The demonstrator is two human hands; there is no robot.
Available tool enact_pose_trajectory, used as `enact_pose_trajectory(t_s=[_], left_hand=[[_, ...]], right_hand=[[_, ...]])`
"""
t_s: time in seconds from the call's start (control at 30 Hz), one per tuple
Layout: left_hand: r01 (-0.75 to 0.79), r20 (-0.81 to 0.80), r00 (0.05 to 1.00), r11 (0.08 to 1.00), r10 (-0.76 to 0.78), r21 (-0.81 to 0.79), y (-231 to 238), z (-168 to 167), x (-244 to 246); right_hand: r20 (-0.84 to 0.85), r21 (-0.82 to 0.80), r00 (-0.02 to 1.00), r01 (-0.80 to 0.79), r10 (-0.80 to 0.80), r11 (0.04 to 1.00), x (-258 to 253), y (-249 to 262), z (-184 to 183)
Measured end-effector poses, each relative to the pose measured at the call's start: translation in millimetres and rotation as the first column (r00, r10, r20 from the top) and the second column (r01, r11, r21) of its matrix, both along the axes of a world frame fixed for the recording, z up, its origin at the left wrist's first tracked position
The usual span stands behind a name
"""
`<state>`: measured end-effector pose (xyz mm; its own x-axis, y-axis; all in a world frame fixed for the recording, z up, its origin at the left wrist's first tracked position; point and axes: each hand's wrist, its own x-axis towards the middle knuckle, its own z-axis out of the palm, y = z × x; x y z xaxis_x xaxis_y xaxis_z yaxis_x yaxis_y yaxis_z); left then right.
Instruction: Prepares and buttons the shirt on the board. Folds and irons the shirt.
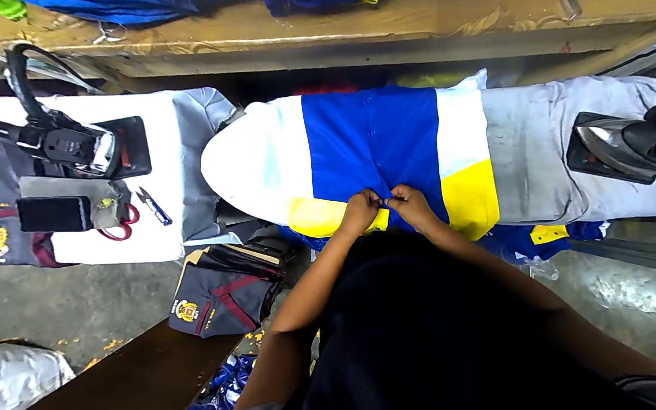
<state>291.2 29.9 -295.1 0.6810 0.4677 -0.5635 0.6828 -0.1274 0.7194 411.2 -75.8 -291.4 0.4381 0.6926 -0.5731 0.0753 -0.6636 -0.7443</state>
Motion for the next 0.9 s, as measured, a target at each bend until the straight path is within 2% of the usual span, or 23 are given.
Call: enact_pose_trajectory(t_s=[0.07, 0.23, 0.37, 0.53, 0.8, 0.9], left_hand=[[-0.041, 0.02, 0.999, 0.999, 0.041, -0.035, -0.5, -1.1, -2.0], [-0.16, 0.057, 0.984, 0.982, 0.166, -0.105, -4.7, -12.7, -7.4], [-0.213, 0.079, 0.971, 0.967, 0.225, -0.142, -7.6, -9.9, -9.3], [-0.231, 0.106, 0.961, 0.954, 0.254, -0.192, -10.8, -6.3, -13.5], [-0.268, 0.079, 0.957, 0.955, 0.28, -0.128, -13.0, -7.5, -4.0], [-0.261, 0.073, 0.961, 0.963, 0.266, -0.068, -17.9, -3.7, -3.0]], right_hand=[[-0.02, 0.011, 1.0, 0.0, 0.0, 1.0, -2.8, 0.0, -7.3], [0.063, 0.008, 0.997, -0.05, 0.05, 0.999, -7.0, -0.5, -9.8], [0.111, 0.04, 0.994, -0.004, -0.001, 0.999, -8.3, -5.7, -10.6], [0.035, 0.041, 0.999, -0.008, 0.006, 0.999, -6.1, -10.0, -11.6], [-0.064, 0.043, 0.997, 0.04, -0.037, 0.998, -7.3, -12.0, -13.4], [-0.103, 0.014, 0.995, -0.009, 0.01, 1.0, -8.5, -13.3, -3.9]])
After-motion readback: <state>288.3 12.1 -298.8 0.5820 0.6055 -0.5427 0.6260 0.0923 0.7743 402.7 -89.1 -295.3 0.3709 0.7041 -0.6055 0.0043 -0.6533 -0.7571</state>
